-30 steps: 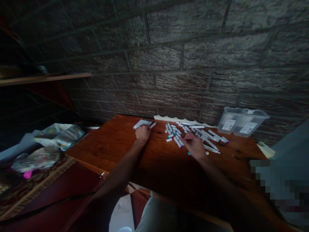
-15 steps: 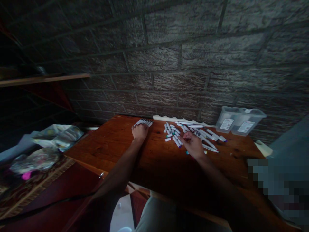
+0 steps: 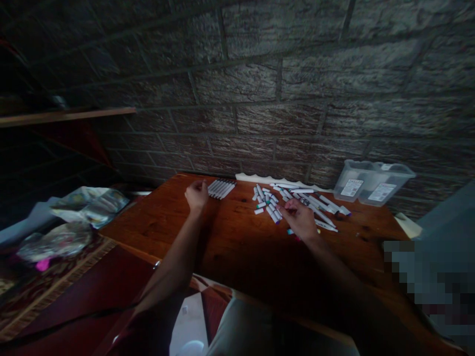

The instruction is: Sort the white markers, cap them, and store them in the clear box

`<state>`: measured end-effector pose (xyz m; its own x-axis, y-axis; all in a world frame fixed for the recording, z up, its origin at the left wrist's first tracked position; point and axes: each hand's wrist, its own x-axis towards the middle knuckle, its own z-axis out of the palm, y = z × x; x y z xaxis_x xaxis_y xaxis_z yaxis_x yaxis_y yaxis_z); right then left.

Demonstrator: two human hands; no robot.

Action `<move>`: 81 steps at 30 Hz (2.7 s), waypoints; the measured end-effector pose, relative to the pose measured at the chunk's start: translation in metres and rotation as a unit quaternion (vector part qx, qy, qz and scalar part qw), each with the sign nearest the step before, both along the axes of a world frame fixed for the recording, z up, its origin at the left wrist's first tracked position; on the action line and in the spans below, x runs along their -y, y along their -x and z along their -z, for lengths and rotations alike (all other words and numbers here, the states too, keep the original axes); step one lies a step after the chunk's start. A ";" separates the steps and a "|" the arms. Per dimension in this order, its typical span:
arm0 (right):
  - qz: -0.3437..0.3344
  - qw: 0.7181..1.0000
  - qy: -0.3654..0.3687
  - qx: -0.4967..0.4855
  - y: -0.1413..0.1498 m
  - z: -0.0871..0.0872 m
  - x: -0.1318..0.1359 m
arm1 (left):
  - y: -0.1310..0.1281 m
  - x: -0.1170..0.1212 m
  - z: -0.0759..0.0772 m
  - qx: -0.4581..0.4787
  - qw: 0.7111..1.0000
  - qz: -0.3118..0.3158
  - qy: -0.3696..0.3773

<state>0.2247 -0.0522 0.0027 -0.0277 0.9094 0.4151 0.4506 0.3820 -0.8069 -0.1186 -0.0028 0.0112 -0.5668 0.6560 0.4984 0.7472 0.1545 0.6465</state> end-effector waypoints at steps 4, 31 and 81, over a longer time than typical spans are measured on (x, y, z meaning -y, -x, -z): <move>-0.004 1.000 0.002 -0.002 0.000 0.003 -0.002 | 0.003 -0.001 0.003 -0.059 0.998 -0.001 -0.009; 0.202 0.953 0.031 0.223 -0.102 -0.011 -0.033 | -0.051 -0.007 0.013 -0.169 0.963 0.208 -0.024; -0.035 0.919 0.238 -0.313 -0.034 -0.022 -0.008 | -0.040 0.006 -0.007 0.013 0.987 0.101 -0.121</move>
<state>0.2586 -0.0438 0.0244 0.0164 0.9971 -0.0743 -0.1712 -0.0704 -0.9827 -0.0786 -0.0085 0.0178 -0.4519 0.6197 0.6417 0.7294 -0.1573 0.6657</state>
